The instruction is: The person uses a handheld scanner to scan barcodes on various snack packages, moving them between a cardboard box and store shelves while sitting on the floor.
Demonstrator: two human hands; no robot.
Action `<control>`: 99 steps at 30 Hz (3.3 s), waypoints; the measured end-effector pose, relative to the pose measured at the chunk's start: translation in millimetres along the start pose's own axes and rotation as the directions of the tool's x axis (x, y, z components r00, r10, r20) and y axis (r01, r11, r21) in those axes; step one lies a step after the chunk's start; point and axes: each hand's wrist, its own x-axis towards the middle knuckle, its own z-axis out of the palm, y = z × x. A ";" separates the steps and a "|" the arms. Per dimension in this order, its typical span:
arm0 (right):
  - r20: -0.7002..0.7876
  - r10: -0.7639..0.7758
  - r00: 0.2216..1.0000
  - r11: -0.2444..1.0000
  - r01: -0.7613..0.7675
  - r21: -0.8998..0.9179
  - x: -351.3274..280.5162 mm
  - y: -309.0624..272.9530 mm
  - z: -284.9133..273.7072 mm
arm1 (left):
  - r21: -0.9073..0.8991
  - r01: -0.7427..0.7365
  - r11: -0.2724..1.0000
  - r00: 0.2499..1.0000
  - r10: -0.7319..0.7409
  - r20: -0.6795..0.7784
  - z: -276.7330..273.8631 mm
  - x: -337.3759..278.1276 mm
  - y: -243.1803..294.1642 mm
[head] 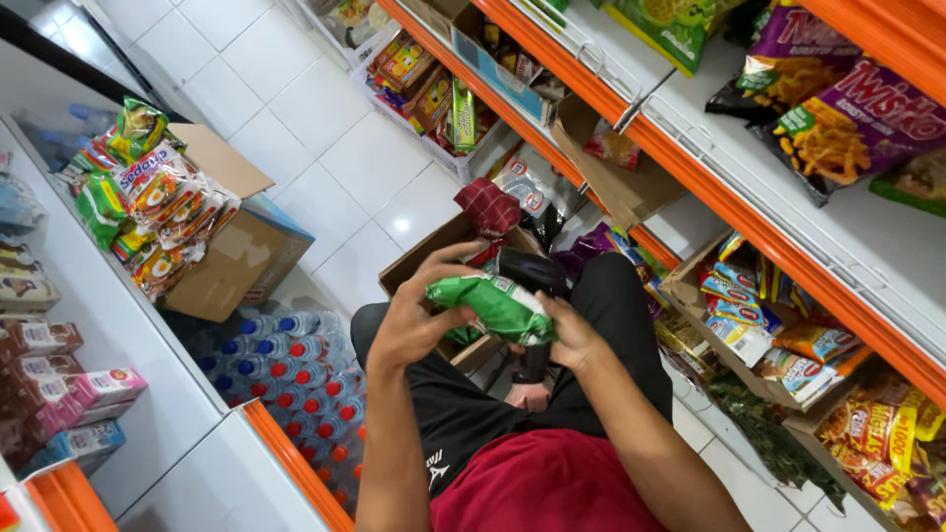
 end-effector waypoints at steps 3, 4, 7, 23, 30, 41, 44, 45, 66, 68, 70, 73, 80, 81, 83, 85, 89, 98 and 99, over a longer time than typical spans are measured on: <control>-0.166 -0.165 0.972 0.967 0.127 -0.221 2.6 -3.5 27.9 | 0.113 0.031 0.993 0.983 -0.009 -0.185 3.8 -4.5 -0.6; -0.166 -0.256 0.952 0.929 0.195 -0.315 3.9 -7.4 38.5 | 0.084 0.096 0.992 0.933 -0.061 -0.354 7.7 -4.8 -4.3; -0.159 -0.536 0.829 0.694 0.325 -0.642 10.7 -16.8 66.4 | -0.319 0.219 0.922 0.842 -0.344 -0.416 20.6 -13.2 -9.6; -0.049 -0.580 0.813 0.621 0.402 -0.673 -10.4 -48.1 81.7 | -0.414 0.284 0.865 0.946 -0.323 -0.026 35.9 -17.8 -15.3; -0.063 -0.587 0.807 0.615 0.393 -0.684 -4.9 -46.9 83.2 | -0.388 0.221 0.895 0.958 -0.274 -0.087 36.0 -24.9 -12.0; -0.056 -0.579 0.813 0.595 0.374 -0.711 -6.0 -39.7 95.1 | -0.389 0.200 0.899 0.957 -0.265 -0.119 30.8 -34.2 -12.3; -0.065 -0.557 0.828 0.623 0.365 -0.692 -8.1 -39.9 88.3 | -0.414 0.228 0.881 0.948 -0.299 -0.113 32.2 -34.5 -12.9; -0.083 -0.541 0.837 0.654 0.357 -0.667 -9.4 -40.8 85.6 | -0.456 0.209 0.865 0.953 -0.285 -0.103 32.8 -34.8 -13.2; -0.078 -0.566 0.821 0.569 0.321 -0.757 -7.0 -40.5 91.3 | -0.270 0.196 0.943 0.961 -0.239 -0.138 31.0 -23.5 -1.1; -0.082 -0.559 0.825 0.581 0.318 -0.749 -6.3 -39.1 91.0 | -0.261 0.218 0.940 0.957 -0.258 -0.132 30.5 -23.0 -1.0; -0.171 -0.586 0.792 0.603 0.286 -0.744 -1.4 -37.5 89.4 | -0.237 0.195 0.952 0.958 -0.236 -0.160 30.0 -21.5 -3.7; -0.081 -0.701 0.708 0.460 0.362 -0.811 6.1 -33.8 90.8 | -0.209 0.176 0.962 0.937 -0.229 -0.266 28.1 -17.8 -10.8; -0.060 -0.578 0.814 0.390 0.211 -0.897 -17.5 -27.5 105.8 | -0.144 0.163 0.976 0.869 -0.211 -0.448 19.8 -4.2 -21.9; -0.079 -0.506 0.859 0.366 0.131 -0.921 -18.5 -23.0 106.9 | -0.094 0.150 0.984 0.876 -0.177 -0.448 18.8 -2.0 -22.4; -0.099 -0.432 0.896 0.333 0.057 -0.941 -21.8 -17.0 111.2 | -0.043 0.134 0.990 0.883 -0.138 -0.448 18.3 2.8 -23.1; -0.229 -0.389 0.892 0.177 -0.172 -0.969 -24.6 -5.4 118.6 | 0.052 0.140 0.989 0.882 -0.100 -0.461 19.9 6.4 -24.1; -0.192 -0.364 0.911 0.188 -0.130 -0.973 -23.3 4.9 131.1 | 0.125 0.070 0.990 0.886 -0.004 -0.464 22.0 9.2 -25.7; 0.113 -0.489 0.865 0.070 0.168 -0.983 -24.3 5.5 138.3 | 0.112 0.060 0.992 0.892 -0.003 -0.453 28.6 5.3 -27.2; -0.059 -0.483 0.874 0.160 0.022 -0.987 -25.3 2.6 134.6 | 0.073 0.059 0.996 0.897 -0.021 -0.442 28.2 3.0 -28.7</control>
